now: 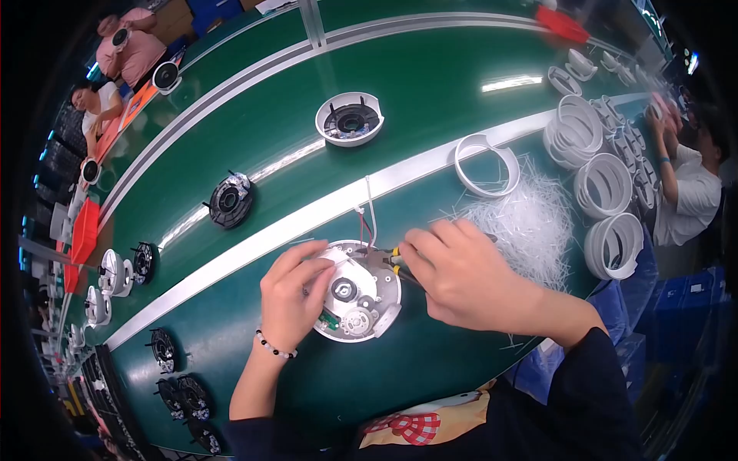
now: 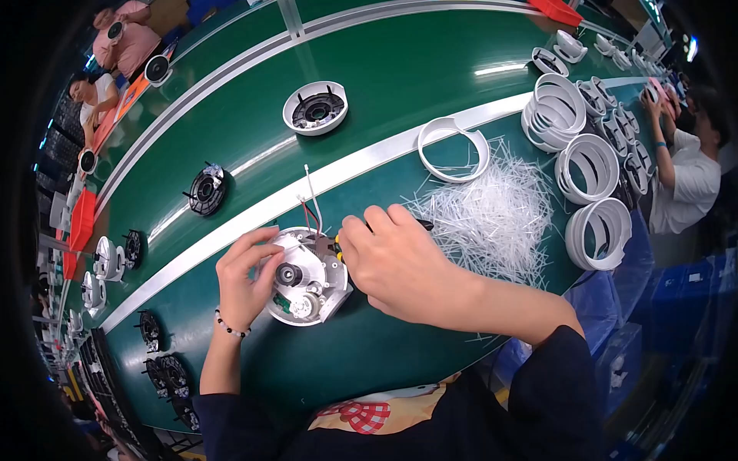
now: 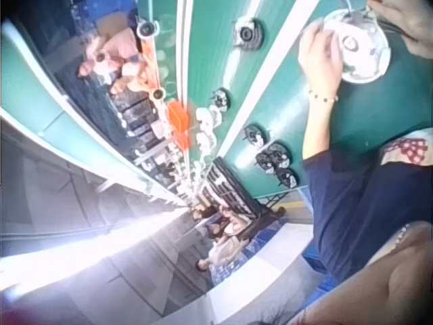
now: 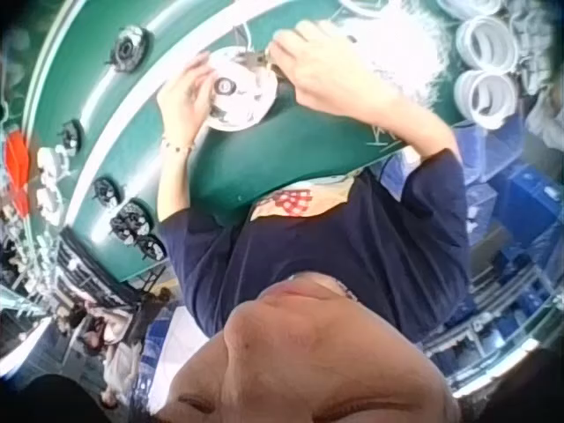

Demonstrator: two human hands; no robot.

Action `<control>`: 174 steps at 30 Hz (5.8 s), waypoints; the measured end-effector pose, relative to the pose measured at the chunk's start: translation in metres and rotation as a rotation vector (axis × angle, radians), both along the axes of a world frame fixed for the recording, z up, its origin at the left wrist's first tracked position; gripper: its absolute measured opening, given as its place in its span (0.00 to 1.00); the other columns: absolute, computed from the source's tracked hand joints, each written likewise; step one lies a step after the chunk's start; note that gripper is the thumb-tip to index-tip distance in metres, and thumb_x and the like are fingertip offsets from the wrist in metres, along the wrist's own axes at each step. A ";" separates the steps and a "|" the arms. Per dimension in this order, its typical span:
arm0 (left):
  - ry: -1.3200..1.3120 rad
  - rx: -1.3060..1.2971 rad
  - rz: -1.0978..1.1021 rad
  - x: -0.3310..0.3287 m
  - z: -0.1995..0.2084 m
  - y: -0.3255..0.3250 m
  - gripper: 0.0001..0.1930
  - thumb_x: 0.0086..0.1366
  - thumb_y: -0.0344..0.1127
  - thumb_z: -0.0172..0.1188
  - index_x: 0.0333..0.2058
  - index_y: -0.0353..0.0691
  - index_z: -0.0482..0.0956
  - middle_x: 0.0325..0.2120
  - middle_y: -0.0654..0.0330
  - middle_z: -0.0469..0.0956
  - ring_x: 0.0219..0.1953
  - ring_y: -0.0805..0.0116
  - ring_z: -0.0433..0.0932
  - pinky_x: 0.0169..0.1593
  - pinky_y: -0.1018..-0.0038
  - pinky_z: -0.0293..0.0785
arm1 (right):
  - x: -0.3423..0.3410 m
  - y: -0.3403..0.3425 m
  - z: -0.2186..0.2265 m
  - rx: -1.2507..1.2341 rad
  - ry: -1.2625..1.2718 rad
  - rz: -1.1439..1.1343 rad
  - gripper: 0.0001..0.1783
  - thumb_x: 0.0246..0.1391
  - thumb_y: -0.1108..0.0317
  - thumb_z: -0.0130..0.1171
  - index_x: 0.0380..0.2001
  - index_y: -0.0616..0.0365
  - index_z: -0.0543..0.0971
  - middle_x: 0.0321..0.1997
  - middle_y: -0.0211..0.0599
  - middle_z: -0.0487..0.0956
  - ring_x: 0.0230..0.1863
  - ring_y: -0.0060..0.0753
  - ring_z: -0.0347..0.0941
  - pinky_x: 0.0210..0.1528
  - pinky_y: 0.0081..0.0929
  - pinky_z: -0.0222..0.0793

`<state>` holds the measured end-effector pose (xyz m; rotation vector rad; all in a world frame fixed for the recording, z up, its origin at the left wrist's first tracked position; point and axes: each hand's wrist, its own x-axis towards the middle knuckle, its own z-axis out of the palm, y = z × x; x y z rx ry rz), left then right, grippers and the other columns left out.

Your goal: Assemble small electronic motor components on a production line.

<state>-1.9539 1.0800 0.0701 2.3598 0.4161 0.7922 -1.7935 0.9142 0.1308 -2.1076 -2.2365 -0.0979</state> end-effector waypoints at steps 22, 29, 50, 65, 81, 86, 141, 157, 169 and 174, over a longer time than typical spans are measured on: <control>-0.120 -0.067 -0.041 0.007 0.011 0.008 0.04 0.45 0.21 0.57 0.24 0.32 0.78 0.26 0.52 0.78 0.32 0.60 0.77 0.39 0.73 0.71 | 0.002 -0.012 -0.009 0.144 -0.020 0.083 0.09 0.33 0.71 0.54 0.23 0.63 0.72 0.25 0.36 0.67 0.26 0.32 0.66 0.26 0.28 0.63; -0.151 -0.062 -0.303 0.050 0.058 0.003 0.07 0.51 0.20 0.53 0.29 0.29 0.78 0.21 0.53 0.78 0.24 0.69 0.77 0.31 0.79 0.71 | 0.006 -0.080 0.016 0.546 0.589 0.116 0.25 0.30 0.73 0.60 0.39 0.68 0.73 0.45 0.48 0.72 0.37 0.42 0.71 0.37 0.28 0.69; 0.045 -1.504 -0.184 -0.031 -0.020 0.048 0.24 0.59 0.35 0.53 0.52 0.35 0.59 0.47 0.57 0.68 0.46 0.70 0.70 0.48 0.73 0.70 | -0.024 -0.036 -0.014 0.314 0.923 0.239 0.22 0.25 0.74 0.62 0.33 0.63 0.77 0.41 0.42 0.75 0.34 0.38 0.74 0.34 0.26 0.70; -0.567 -1.275 0.502 0.048 -0.042 0.268 0.26 0.62 0.44 0.44 0.53 0.33 0.55 0.52 0.49 0.60 0.53 0.53 0.62 0.52 0.56 0.63 | -0.082 -0.041 -0.100 0.013 0.587 0.334 0.29 0.37 0.56 0.60 0.43 0.60 0.70 0.53 0.40 0.64 0.51 0.42 0.60 0.51 0.47 0.54; 0.124 -0.154 0.599 0.106 -0.088 0.148 0.36 0.49 0.42 0.58 0.56 0.39 0.55 0.39 0.52 0.72 0.46 0.56 0.67 0.55 0.53 0.48 | 0.100 0.025 -0.084 0.491 -0.005 -0.643 0.04 0.37 0.70 0.57 0.20 0.56 0.78 0.21 0.37 0.75 0.30 0.41 0.68 0.38 0.38 0.56; -0.316 -0.391 0.416 0.081 -0.077 0.135 0.22 0.51 0.27 0.57 0.46 0.32 0.67 0.34 0.52 0.74 0.34 0.63 0.74 0.38 0.73 0.72 | 0.045 0.039 -0.042 0.626 0.184 -0.002 0.06 0.34 0.77 0.57 0.22 0.58 0.75 0.22 0.35 0.73 0.26 0.38 0.67 0.31 0.33 0.61; -0.642 -1.686 -0.321 -0.165 -0.048 0.104 0.36 0.61 0.63 0.32 0.53 0.35 0.59 0.49 0.51 0.65 0.50 0.59 0.67 0.53 0.63 0.63 | -0.196 0.179 -0.060 0.323 0.814 0.100 0.62 0.24 0.53 0.71 0.59 0.66 0.46 0.61 0.58 0.48 0.63 0.55 0.42 0.61 0.43 0.42; -0.591 -1.674 -0.149 -0.180 -0.043 0.109 0.35 0.61 0.63 0.31 0.50 0.36 0.62 0.46 0.52 0.68 0.48 0.60 0.69 0.51 0.64 0.67 | -0.224 0.189 -0.071 0.259 0.915 -0.079 0.61 0.27 0.52 0.70 0.58 0.70 0.45 0.59 0.59 0.50 0.61 0.54 0.45 0.60 0.41 0.44; -0.614 -1.764 -0.150 -0.198 -0.039 0.121 0.30 0.62 0.58 0.32 0.48 0.38 0.66 0.43 0.56 0.71 0.45 0.63 0.71 0.49 0.69 0.67 | -0.235 0.200 -0.075 0.283 0.900 0.029 0.59 0.27 0.52 0.69 0.58 0.68 0.47 0.60 0.59 0.49 0.62 0.57 0.44 0.60 0.43 0.45; -0.609 -1.729 -0.140 -0.201 -0.041 0.123 0.35 0.61 0.62 0.31 0.48 0.35 0.66 0.42 0.54 0.71 0.44 0.63 0.71 0.49 0.67 0.68 | -0.248 0.202 -0.073 0.276 0.764 -0.002 0.61 0.25 0.52 0.70 0.58 0.69 0.46 0.60 0.59 0.49 0.62 0.58 0.44 0.60 0.44 0.44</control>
